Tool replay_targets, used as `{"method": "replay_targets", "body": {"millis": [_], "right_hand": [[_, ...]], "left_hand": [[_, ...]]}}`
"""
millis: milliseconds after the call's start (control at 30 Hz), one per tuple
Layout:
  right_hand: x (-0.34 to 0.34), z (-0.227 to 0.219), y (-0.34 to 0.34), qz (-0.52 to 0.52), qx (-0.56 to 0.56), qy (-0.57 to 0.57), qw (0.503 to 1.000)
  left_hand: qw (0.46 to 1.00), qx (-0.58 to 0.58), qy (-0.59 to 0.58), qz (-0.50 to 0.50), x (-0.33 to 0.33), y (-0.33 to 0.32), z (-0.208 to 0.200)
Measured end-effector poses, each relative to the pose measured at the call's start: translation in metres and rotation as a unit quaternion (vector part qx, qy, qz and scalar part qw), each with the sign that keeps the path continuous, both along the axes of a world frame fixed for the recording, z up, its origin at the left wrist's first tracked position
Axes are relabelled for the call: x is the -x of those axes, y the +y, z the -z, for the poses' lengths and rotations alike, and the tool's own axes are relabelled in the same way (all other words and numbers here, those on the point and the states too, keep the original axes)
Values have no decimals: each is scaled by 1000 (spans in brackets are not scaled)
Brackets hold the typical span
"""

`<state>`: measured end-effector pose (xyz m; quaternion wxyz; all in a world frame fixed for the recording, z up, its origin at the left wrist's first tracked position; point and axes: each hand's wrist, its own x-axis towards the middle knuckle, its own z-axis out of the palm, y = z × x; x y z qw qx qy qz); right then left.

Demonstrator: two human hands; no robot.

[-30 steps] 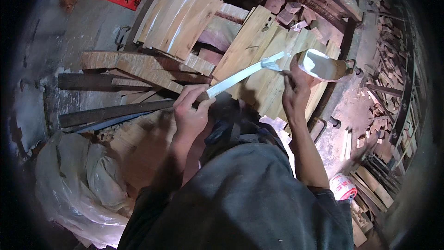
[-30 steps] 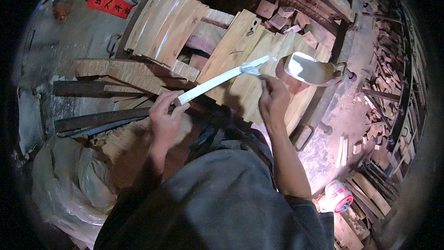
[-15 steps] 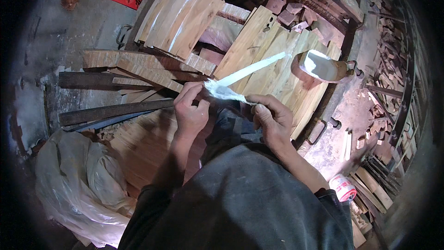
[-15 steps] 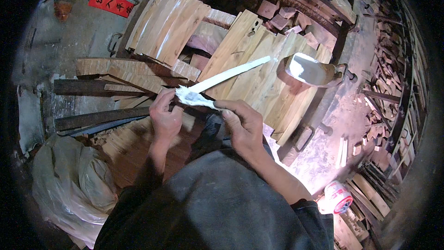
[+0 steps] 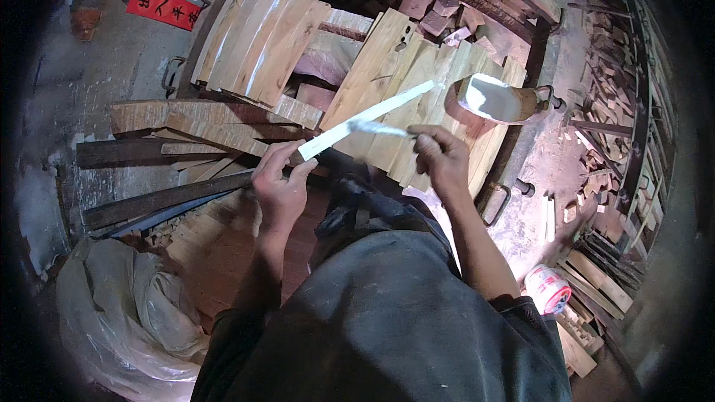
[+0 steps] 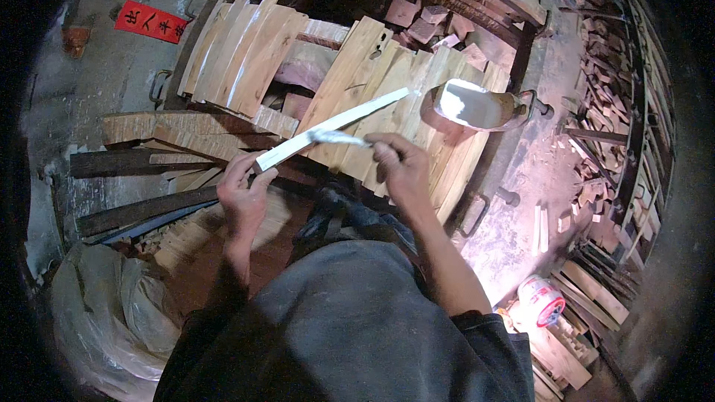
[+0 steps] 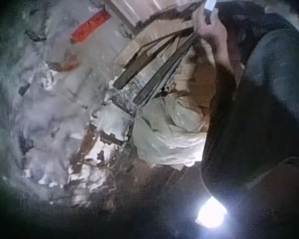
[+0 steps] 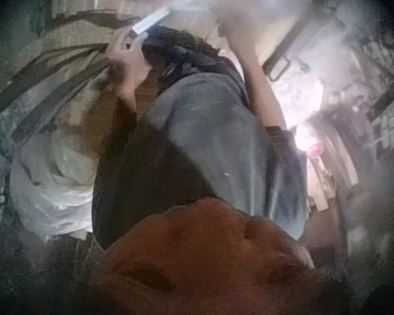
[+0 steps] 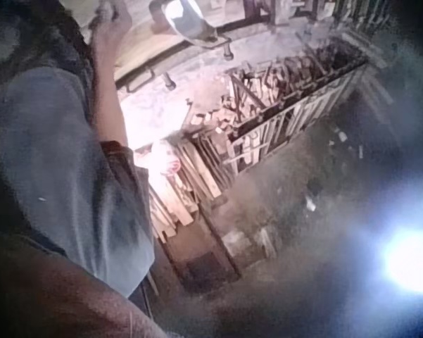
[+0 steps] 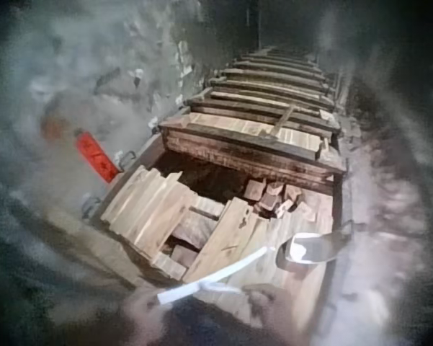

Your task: The person repeatedly picks up thin wooden planks, applies a white adhesive to one face using a brush, and stacks the coated planks on a workbench. The person occasionally flips planks to coat the opposite side before stacking.

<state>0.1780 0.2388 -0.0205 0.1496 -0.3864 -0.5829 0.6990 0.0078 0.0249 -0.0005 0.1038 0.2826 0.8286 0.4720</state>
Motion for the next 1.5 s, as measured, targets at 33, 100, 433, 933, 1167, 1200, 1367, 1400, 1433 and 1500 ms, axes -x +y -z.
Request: {"method": "replay_targets", "body": {"millis": [33,100,433,933,1167,1200,1367,1400,1433,1500], "right_hand": [[-2,17,13,20,10,-4,1000],[-3,38,39,50,-46,-49,996],[14,124,121,86,-371,-258,888],[2,38,74,274,-134,-79,949],[20,38,73,250,-159,-86,951],[20,39,71,245,-158,-83,953],[23,42,58,227,-156,-101,956],[26,41,54,228,-156,-109,955],[28,41,51,228,-156,-118,954],[28,41,46,214,-156,-126,956]], "left_hand": [[1000,6,-7,4,1,1,-2],[1000,9,-15,7,3,-1,-2],[998,-19,-62,-14,20,-3,11],[739,-321,-487,-337,102,-6,167],[625,-333,-545,-449,126,31,238],[605,-328,-531,-494,128,36,240],[811,-17,-400,-426,128,13,251],[864,83,-286,-405,126,13,236],[895,182,-164,-373,125,12,228],[943,191,64,-265,123,28,219]]}}
